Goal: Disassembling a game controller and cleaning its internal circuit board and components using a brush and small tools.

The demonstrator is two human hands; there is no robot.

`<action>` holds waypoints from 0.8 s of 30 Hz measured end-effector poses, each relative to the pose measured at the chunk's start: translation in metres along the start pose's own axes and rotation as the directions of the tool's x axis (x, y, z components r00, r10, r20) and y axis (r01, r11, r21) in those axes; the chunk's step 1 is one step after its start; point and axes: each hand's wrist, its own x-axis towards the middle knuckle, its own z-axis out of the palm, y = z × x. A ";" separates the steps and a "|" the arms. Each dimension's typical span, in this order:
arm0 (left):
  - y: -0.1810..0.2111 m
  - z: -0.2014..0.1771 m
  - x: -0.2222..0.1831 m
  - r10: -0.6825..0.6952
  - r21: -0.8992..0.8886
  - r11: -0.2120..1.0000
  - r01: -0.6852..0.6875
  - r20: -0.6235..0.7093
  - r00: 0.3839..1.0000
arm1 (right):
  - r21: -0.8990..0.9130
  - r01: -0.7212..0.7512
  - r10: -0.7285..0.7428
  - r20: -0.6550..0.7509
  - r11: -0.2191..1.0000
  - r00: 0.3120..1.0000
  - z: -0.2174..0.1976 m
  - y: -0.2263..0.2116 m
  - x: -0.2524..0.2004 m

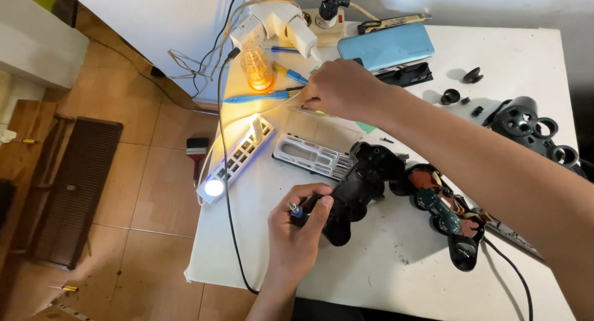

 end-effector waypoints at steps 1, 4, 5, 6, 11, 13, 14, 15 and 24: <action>0.000 -0.001 0.001 -0.002 -0.003 1.000 0.002 0.000 1.000 | -0.001 -0.001 0.001 0.004 1.000 1.000 0.001 0.000 0.002; 0.000 -0.001 0.001 0.005 0.002 1.000 -0.005 0.018 1.000 | -0.004 0.020 -0.019 0.042 1.000 0.999 0.002 0.000 0.006; 0.001 -0.001 0.001 -0.006 0.023 1.000 0.006 0.007 1.000 | 0.009 0.028 -0.028 0.036 1.000 0.999 0.001 0.001 0.008; 0.002 -0.001 0.001 -0.016 0.045 0.999 0.017 -0.004 1.000 | 0.023 0.036 -0.037 0.029 0.999 0.999 0.001 0.002 0.009; 0.007 0.000 0.000 -0.027 0.065 0.998 0.027 -0.004 1.000 | -0.183 0.227 -0.238 -0.038 0.957 0.971 0.008 0.006 0.010; 0.008 0.002 -0.002 -0.027 0.074 0.997 0.027 0.000 1.000 | -0.234 0.231 -0.245 -0.033 0.944 0.969 0.014 0.009 0.006; 0.008 0.002 -0.003 -0.036 0.107 0.994 0.036 0.001 0.999 | -0.201 0.181 -0.200 -0.080 0.963 0.977 0.017 0.011 0.001; 0.009 0.002 -0.003 -0.041 0.142 0.989 0.041 -0.003 0.999 | -0.166 0.134 -0.156 -0.129 0.977 0.979 0.020 0.013 -0.002; -0.009 0.005 -0.004 0.198 0.211 0.963 -0.167 -0.136 0.971 | 0.173 -0.447 0.423 0.157 0.878 0.892 -0.044 0.012 -0.160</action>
